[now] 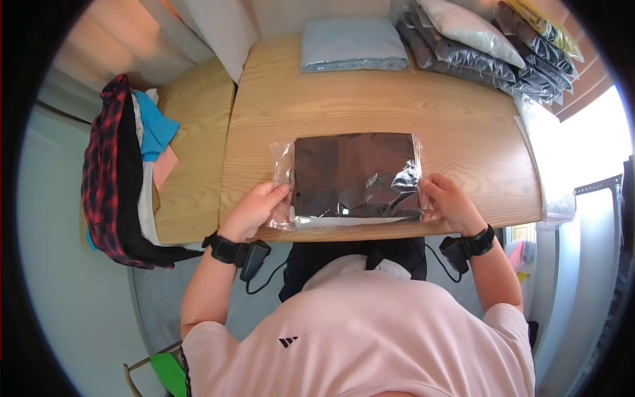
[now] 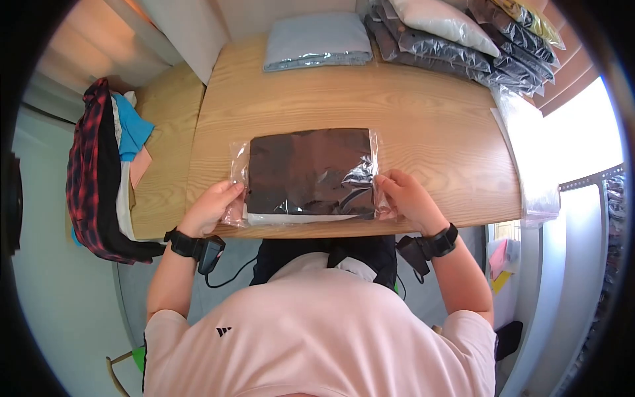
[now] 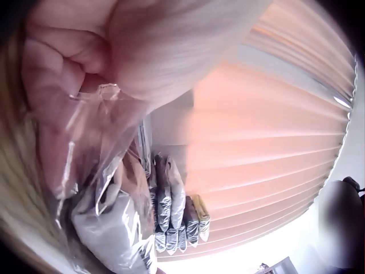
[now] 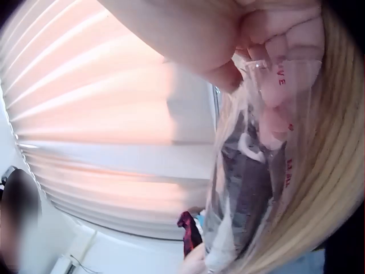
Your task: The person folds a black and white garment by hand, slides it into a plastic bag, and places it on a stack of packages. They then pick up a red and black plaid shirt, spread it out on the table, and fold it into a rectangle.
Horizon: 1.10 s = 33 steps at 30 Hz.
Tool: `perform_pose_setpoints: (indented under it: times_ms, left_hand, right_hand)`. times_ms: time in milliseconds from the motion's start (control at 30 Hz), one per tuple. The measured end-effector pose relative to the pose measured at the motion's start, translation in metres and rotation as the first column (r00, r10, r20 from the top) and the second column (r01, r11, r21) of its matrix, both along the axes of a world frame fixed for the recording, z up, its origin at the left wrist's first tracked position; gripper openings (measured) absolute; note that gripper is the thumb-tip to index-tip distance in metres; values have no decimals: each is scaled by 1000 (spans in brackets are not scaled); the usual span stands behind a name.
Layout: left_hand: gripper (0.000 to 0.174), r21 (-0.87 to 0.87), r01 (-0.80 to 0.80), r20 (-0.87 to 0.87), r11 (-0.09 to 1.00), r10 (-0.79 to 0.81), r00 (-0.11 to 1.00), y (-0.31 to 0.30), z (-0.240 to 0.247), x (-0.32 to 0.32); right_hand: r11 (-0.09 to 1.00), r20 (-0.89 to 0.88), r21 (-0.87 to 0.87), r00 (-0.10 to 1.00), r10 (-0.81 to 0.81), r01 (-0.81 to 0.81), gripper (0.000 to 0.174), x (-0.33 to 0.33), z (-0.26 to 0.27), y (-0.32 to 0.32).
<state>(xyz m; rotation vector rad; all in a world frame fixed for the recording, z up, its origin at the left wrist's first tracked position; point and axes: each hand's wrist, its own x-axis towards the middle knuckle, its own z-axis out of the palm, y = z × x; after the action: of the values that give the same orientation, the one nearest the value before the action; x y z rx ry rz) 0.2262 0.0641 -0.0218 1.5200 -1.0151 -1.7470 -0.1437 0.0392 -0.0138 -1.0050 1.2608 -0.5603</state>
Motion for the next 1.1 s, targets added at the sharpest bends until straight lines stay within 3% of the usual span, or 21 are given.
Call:
perform_pose_setpoints:
  times_ms: [100,167,200,267,333,400,467,533,700,767,833,967,1100]
  left_hand:
    - [26,7,4,-6,1000,-4,1000,14,-4,8]
    - [24,3,33,14,999,-33,999,19,-6,10]
    - [27,-81,66,30,995,-64,998,23,-1,6]
    - [33,-150,99,47,984,-93,995,30,7,-2]
    - [45,-320,132,50,938,-123,991,32,14,-11]
    - [46,-251,104,2,962,-107,994,31,26,-16]
    - [47,-182,78,-44,980,-87,995,33,36,-22]
    - [41,-93,-143,-122,985,131,984,36,41,-28]
    - [29,-23,-85,-104,996,82,991,40,23,-20]
    - [26,-2,-85,-110,996,84,990,43,19,-16]
    - [26,178,-204,-329,963,253,910,51,17,-13]
    - [24,157,-243,-270,957,278,922,61,6,-15]
    - [24,158,-107,-95,982,123,988,70,4,-21]
  right_hand:
    - [998,43,49,998,-49,47,19,-1,3,13]
    - [996,-36,15,995,92,-91,22,-4,9,20]
    - [996,-35,21,995,91,-90,22,1,10,23]
    - [994,252,2,961,-110,113,38,17,11,31]
    - [986,265,64,950,-164,153,43,16,9,30]
    - [975,273,118,938,-213,187,48,9,5,24]
    - [986,515,130,843,-155,101,47,-6,-6,19]
    - [984,492,137,855,-166,113,44,-7,-4,22]
    - [984,397,145,906,-150,100,36,-10,-5,30]
    - [987,359,73,919,-162,145,30,-9,-11,34]
    - [978,360,79,909,-211,196,30,-9,-8,39]
    - [955,313,110,902,-297,276,32,-11,-16,48]
    - [951,216,173,933,-289,255,30,-3,-11,62]
